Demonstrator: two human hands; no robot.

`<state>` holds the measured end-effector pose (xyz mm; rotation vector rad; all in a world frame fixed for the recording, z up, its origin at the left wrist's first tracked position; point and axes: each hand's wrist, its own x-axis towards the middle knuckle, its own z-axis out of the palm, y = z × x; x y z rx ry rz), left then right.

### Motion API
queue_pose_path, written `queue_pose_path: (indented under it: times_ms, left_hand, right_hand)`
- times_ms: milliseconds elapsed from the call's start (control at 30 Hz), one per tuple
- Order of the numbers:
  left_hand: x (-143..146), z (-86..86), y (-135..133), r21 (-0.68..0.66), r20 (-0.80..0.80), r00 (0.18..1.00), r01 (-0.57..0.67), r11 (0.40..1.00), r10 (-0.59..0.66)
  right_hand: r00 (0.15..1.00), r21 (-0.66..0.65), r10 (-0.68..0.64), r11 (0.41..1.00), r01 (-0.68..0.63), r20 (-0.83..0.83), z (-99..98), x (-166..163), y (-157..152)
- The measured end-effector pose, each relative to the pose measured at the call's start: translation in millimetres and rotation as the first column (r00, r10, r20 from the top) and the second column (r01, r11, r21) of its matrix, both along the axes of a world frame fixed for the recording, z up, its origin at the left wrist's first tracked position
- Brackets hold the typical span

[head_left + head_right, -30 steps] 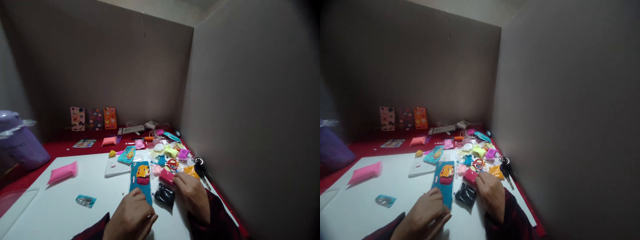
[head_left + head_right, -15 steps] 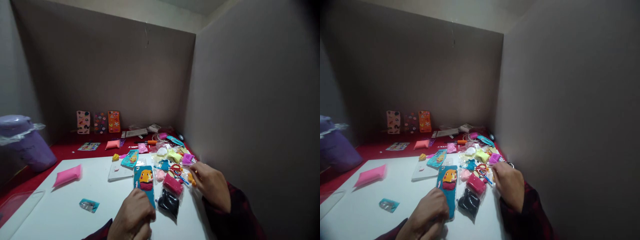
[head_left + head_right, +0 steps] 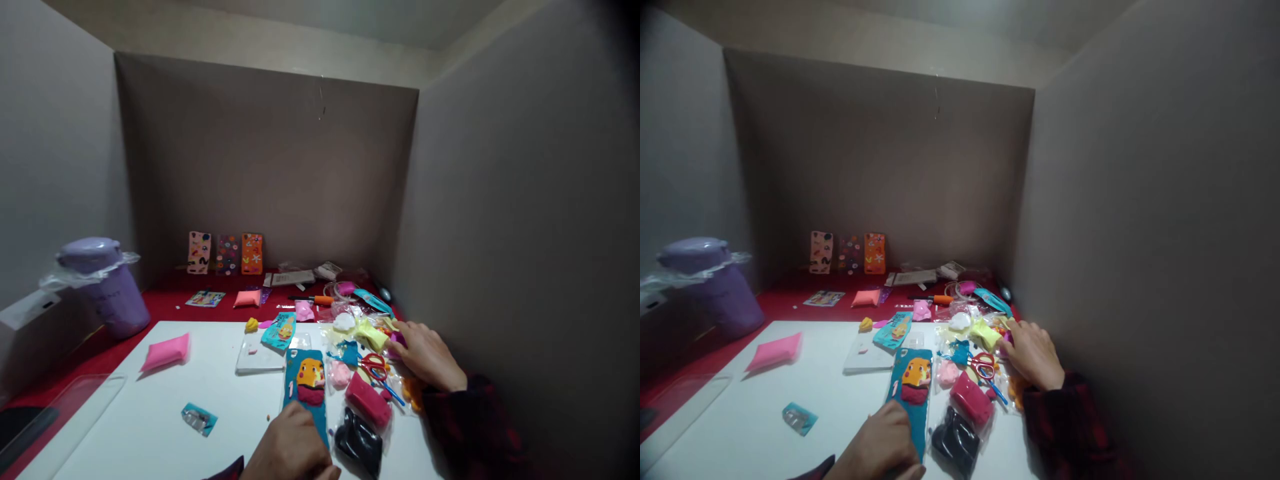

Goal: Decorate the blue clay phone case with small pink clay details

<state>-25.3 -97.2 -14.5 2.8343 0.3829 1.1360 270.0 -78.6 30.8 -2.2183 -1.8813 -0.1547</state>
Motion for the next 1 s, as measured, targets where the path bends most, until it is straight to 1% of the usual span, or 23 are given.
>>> queue_pose_path:
  times_ms: [100,200,300,467,533,600,700,767,833,867,900,933,967,1000]
  left_hand:
    - [0.8,-9.5,1.1,0.009,-0.012,1.0,0.002,1.0,-0.002]
    - [1.1,-11.3,-0.8,-0.026,-0.038,0.999,-0.024,0.999,0.023]
    - [0.8,-6.3,-3.0,-0.051,-0.061,0.998,-0.037,0.998,0.034]
    - [-1.4,6.8,-6.7,-0.109,0.001,0.999,-0.044,0.993,0.044]
    - [-1.9,7.5,-7.1,-0.121,0.002,0.999,-0.048,0.991,0.049]
    - [-1.9,4.1,-6.0,-0.104,-0.016,0.999,-0.053,0.993,0.052]
    - [-1.3,-4.5,-3.2,-0.065,-0.049,0.998,-0.049,0.997,0.046]
    - [-1.2,-6.4,-3.0,-0.052,-0.05,0.998,-0.034,0.998,0.031]
    - [-2.5,0.0,-5.4,-0.094,-0.015,1.0,-0.028,0.995,0.027]
    - [-4.1,7.1,-6.9,-0.136,0.021,0.999,-0.027,0.99,0.03]
    - [-6.3,16.7,-7.9,-0.221,0.032,0.998,-0.049,0.974,0.057]
    - [-9.1,28.4,-7.6,-0.307,0.055,0.991,-0.096,0.947,0.119]
    - [-12.3,41.5,-5.3,-0.366,0.073,0.986,-0.113,0.924,0.15]
    - [-15.7,55.2,-0.4,-0.389,0.112,0.979,-0.117,0.914,0.173]
  right_hand:
    - [0.997,-0.026,0.023,0.999,-0.025,-0.069,-4.5,4.6,-0.1]
    - [0.991,-0.029,0.022,0.999,-0.026,-0.129,-7.2,8.2,-0.4]
    - [0.985,-0.021,0.016,1.0,-0.02,-0.172,-9.8,9.5,-0.9]
    - [0.975,0.012,0.025,1.0,-0.023,-0.221,-11.6,10.3,-2.1]
    - [0.973,0.03,0.043,0.999,-0.037,-0.227,-11.8,10.8,-2.5]
    - [0.975,0.049,0.059,0.998,-0.05,-0.214,-11.8,10.6,-3.2]
    - [0.985,0.094,0.077,0.994,-0.063,-0.156,-10.2,7.0,-4.5]
    - [0.989,0.14,0.09,0.987,-0.073,-0.116,-6.2,1.3,-4.6]
    - [0.989,0.188,0.119,0.977,-0.101,-0.089,1.1,-7.5,-3.4]
    - [0.986,0.207,0.147,0.97,-0.128,-0.08,5.9,-13.0,-2.1]
    - [0.98,0.219,0.183,0.962,-0.163,-0.074,11.1,-19.0,-0.6]
    - [0.972,0.228,0.224,0.952,-0.203,-0.07,16.4,-25.4,1.3]
    - [0.962,0.232,0.265,0.942,-0.243,-0.068,21.4,-32.0,3.5]
    - [0.951,0.235,0.303,0.931,-0.281,-0.066,25.7,-38.6,5.8]
